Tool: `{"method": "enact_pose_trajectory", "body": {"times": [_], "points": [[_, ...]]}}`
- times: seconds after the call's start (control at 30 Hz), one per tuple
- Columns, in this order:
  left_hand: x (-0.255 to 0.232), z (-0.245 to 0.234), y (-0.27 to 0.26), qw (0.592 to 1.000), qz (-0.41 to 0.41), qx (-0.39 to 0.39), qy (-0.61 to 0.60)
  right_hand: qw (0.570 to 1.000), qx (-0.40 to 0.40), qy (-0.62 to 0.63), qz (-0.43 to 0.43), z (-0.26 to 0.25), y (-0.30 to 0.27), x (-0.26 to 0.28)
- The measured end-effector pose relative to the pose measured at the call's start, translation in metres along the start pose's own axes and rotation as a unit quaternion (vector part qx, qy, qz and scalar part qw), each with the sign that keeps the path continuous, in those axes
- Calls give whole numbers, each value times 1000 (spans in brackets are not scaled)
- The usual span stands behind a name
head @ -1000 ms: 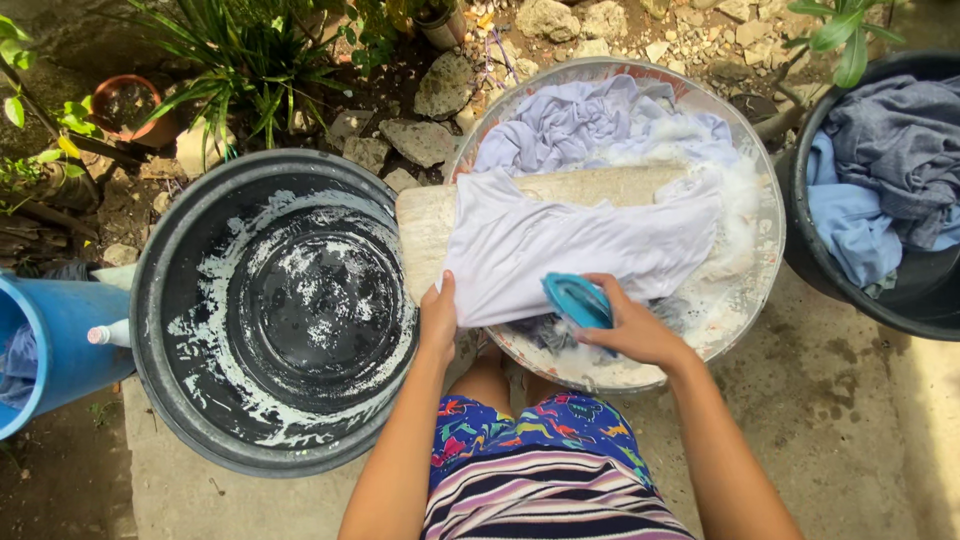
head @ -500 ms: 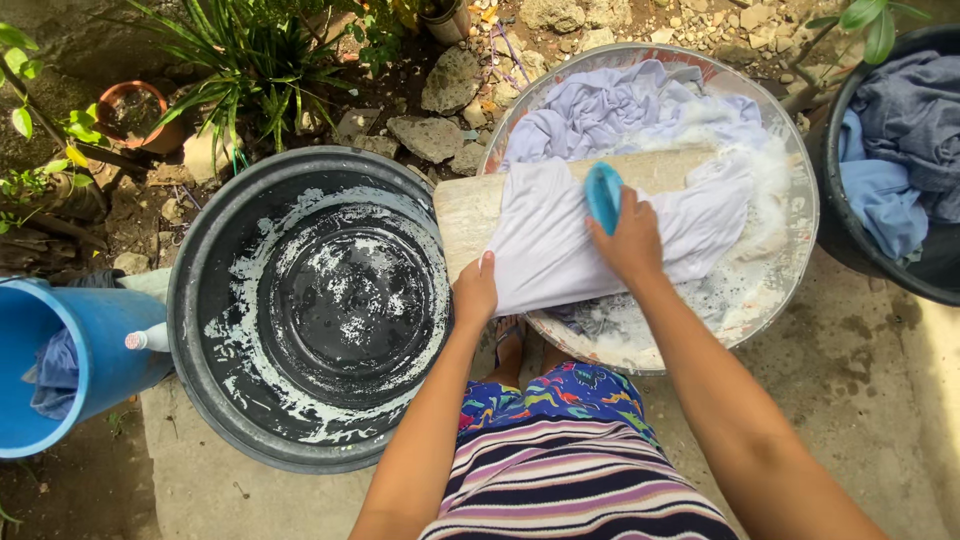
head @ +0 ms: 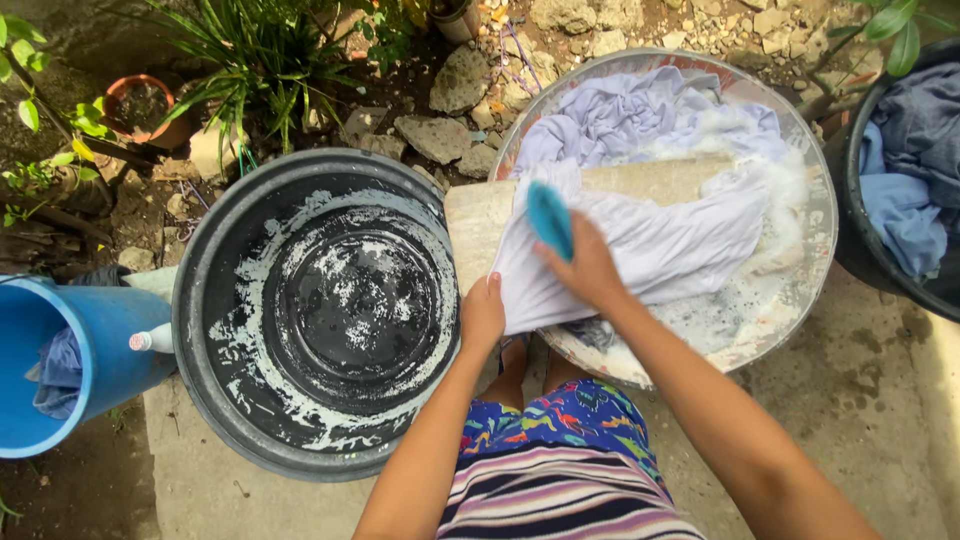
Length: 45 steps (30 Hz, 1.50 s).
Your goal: The person scrubs a white cloth on a wooden board using a blue brush and then applies a cleaning agent from a bottle before scrubbing the cloth by hand in a basin of soapy water.
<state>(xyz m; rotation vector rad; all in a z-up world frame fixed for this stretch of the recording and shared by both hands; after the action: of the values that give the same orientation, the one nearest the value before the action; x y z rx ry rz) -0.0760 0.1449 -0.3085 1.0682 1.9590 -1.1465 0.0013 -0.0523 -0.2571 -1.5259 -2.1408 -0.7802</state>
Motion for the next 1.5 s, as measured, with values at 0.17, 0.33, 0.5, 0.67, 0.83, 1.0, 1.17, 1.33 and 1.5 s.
{"method": "enact_pose_trajectory", "body": {"times": [0.17, 0.33, 0.5, 0.67, 0.83, 1.0, 1.17, 1.33, 1.5], "points": [[-2, 4, -13, 1000, 1, -20, 19, 994, 85, -70, -16, 6, 3, -9], [-4, 5, -20, 1000, 4, -13, 19, 992, 24, -91, 86, -5, 23, -36], [-14, -1, -19, 1000, -15, -14, -1, 996, 65, -43, -47, 24, 2, -3], [-42, -7, -31, 997, -18, 32, 64, 976, -30, -111, 186, -23, 34, -92], [-62, -33, -10, 984, 109, 27, 139, 885, -7, -34, 464, -54, -23, -112], [-78, 10, 70, 975, 221, -32, 18, 860, -123, 132, 478, 3, -70, -56], [-91, 59, 114, 978, 162, 31, 130, 795, -50, 247, 552, -13, -72, -47], [-98, 66, 137, 993, 113, 43, 6, 788, -104, 350, 496, -75, -85, -63], [-94, 72, 120, 995, 78, 53, -25, 751, -192, 432, 461, -90, -105, -82]]}}
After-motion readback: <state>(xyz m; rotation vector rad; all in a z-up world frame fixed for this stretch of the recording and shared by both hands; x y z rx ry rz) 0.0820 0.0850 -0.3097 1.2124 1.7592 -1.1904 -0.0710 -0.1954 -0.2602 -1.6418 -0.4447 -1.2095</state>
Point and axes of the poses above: each hand's wrist, its own y-axis towards the middle knuckle, its own z-axis out of the palm, x = y × z, the point moved 2 cm from there along y, towards the middle knuckle, and after that the axes turned 10 degrees about -y, right-handed, at the moved point
